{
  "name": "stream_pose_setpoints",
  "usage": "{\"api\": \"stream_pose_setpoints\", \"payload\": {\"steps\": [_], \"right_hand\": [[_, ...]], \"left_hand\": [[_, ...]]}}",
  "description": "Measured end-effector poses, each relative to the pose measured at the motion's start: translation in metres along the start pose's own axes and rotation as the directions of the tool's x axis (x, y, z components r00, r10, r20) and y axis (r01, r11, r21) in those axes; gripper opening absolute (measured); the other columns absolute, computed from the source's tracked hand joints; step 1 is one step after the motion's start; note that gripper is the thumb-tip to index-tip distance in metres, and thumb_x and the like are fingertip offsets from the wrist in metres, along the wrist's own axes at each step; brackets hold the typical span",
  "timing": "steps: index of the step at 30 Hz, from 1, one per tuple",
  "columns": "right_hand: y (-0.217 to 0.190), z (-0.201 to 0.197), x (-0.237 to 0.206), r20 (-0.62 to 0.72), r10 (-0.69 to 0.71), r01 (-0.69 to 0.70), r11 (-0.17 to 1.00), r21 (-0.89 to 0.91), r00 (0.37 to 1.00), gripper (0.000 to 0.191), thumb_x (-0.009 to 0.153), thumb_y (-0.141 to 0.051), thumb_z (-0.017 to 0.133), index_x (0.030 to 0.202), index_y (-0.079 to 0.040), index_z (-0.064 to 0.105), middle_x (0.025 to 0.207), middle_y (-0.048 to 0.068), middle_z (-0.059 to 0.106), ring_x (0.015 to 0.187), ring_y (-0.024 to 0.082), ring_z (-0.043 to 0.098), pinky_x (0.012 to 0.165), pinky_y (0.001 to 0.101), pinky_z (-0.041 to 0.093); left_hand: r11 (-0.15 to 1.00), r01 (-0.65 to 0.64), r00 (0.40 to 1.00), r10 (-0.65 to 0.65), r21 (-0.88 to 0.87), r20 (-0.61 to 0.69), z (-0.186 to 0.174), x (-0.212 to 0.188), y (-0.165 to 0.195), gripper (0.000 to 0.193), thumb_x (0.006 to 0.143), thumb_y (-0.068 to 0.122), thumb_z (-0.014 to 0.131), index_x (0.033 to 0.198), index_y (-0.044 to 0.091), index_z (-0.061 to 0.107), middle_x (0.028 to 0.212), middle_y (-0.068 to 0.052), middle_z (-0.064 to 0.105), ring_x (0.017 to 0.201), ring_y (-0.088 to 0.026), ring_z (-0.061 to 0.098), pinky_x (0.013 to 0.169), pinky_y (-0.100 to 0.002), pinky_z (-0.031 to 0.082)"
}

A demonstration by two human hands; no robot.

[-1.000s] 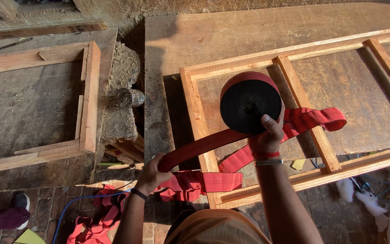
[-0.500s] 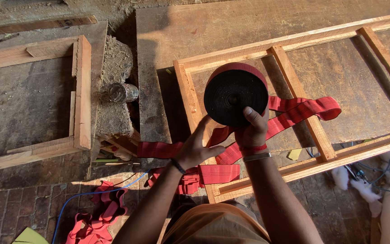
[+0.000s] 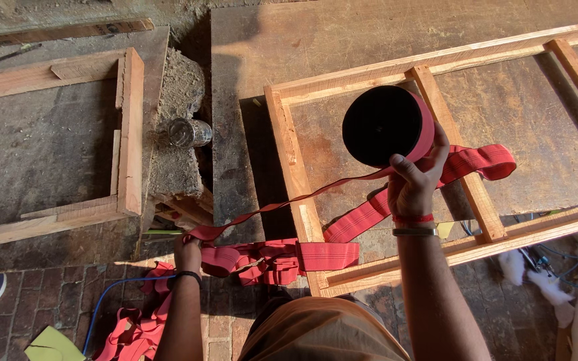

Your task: The person unrolls a red webbing strap from a roll and lays it across a wooden frame. They use a pneumatic staple gun to secure the strap to the frame, repeating the process to attach multiple parallel straps.

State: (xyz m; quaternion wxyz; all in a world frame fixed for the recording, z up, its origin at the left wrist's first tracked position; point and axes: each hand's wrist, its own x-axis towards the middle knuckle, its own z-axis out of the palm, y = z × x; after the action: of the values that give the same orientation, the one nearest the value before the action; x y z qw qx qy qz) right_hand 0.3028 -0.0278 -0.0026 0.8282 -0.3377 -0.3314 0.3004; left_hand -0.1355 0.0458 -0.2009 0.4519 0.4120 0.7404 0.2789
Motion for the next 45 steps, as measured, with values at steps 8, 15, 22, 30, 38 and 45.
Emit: {"api": "stream_pose_setpoints", "payload": {"steps": [8,15,22,30,38,45], "right_hand": [[0.01,0.022,-0.009,0.03,0.143,-0.146,0.974,0.174,0.989,0.092,0.076,-0.003,0.08,0.155,-0.005,0.031,0.147,0.015,0.048,0.138,0.033,0.052,0.119,0.0521,0.048],[0.017,0.039,-0.034,0.126,0.208,-0.229,0.956,0.184,0.97,0.098,0.073,-0.008,0.082,0.155,-0.01,0.029,0.149,0.013,0.047,0.141,0.031,0.049,0.119,0.05,0.044],[-0.008,0.016,-0.012,0.282,0.382,-0.422,0.901,0.096,0.88,0.113,0.074,-0.046,0.094,0.159,-0.005,0.031,0.153,0.013,0.047,0.145,0.03,0.046,0.12,0.0478,0.041],[-0.023,0.004,0.002,0.298,0.62,-0.497,0.772,-0.395,0.726,0.131,0.053,-0.044,0.099,0.157,-0.004,0.029,0.151,0.019,0.049,0.142,0.033,0.048,0.115,0.047,0.044],[-0.026,0.01,-0.001,0.249,0.658,-0.494,0.718,-0.49,0.71,0.114,0.056,-0.024,0.094,0.152,-0.002,0.038,0.144,0.016,0.055,0.135,0.029,0.053,0.112,0.0437,0.046],[-0.017,0.004,-0.013,0.052,0.548,-0.544,0.836,-0.071,0.835,0.074,0.071,-0.011,0.063,0.143,0.006,0.05,0.121,0.018,0.067,0.109,0.028,0.066,0.097,0.0411,0.055]], "left_hand": [[0.815,-0.56,0.605,0.524,-0.147,0.599,0.093,-0.081,0.135,0.084,0.08,0.033,0.074,0.154,0.01,0.041,0.163,-0.018,0.04,0.154,-0.033,0.031,0.124,-0.05,0.027],[0.722,-0.207,0.377,0.682,-0.66,0.627,0.158,-0.157,0.207,0.085,0.085,0.02,0.078,0.153,0.008,0.028,0.15,-0.014,0.046,0.144,-0.029,0.042,0.12,-0.047,0.038],[0.766,-0.274,0.517,0.627,-0.582,0.583,0.15,-0.138,0.2,0.064,0.087,0.0,0.066,0.146,0.004,0.042,0.125,-0.014,0.062,0.116,-0.025,0.062,0.098,-0.043,0.055],[0.856,-0.3,0.642,0.507,-0.42,0.575,0.125,-0.132,0.198,0.058,0.096,0.0,0.05,0.153,0.01,0.04,0.142,-0.013,0.058,0.13,-0.021,0.058,0.105,-0.04,0.053],[0.86,-0.31,0.545,0.51,-0.406,0.665,0.109,-0.124,0.203,0.078,0.085,-0.008,0.057,0.157,0.012,0.033,0.153,-0.015,0.051,0.141,-0.026,0.048,0.111,-0.043,0.049],[0.388,-0.916,0.276,0.795,-0.103,0.54,-0.004,-0.186,0.299,0.09,0.08,0.008,0.078,0.153,-0.006,0.028,0.155,-0.028,0.037,0.143,-0.037,0.037,0.115,-0.05,0.035]]}}
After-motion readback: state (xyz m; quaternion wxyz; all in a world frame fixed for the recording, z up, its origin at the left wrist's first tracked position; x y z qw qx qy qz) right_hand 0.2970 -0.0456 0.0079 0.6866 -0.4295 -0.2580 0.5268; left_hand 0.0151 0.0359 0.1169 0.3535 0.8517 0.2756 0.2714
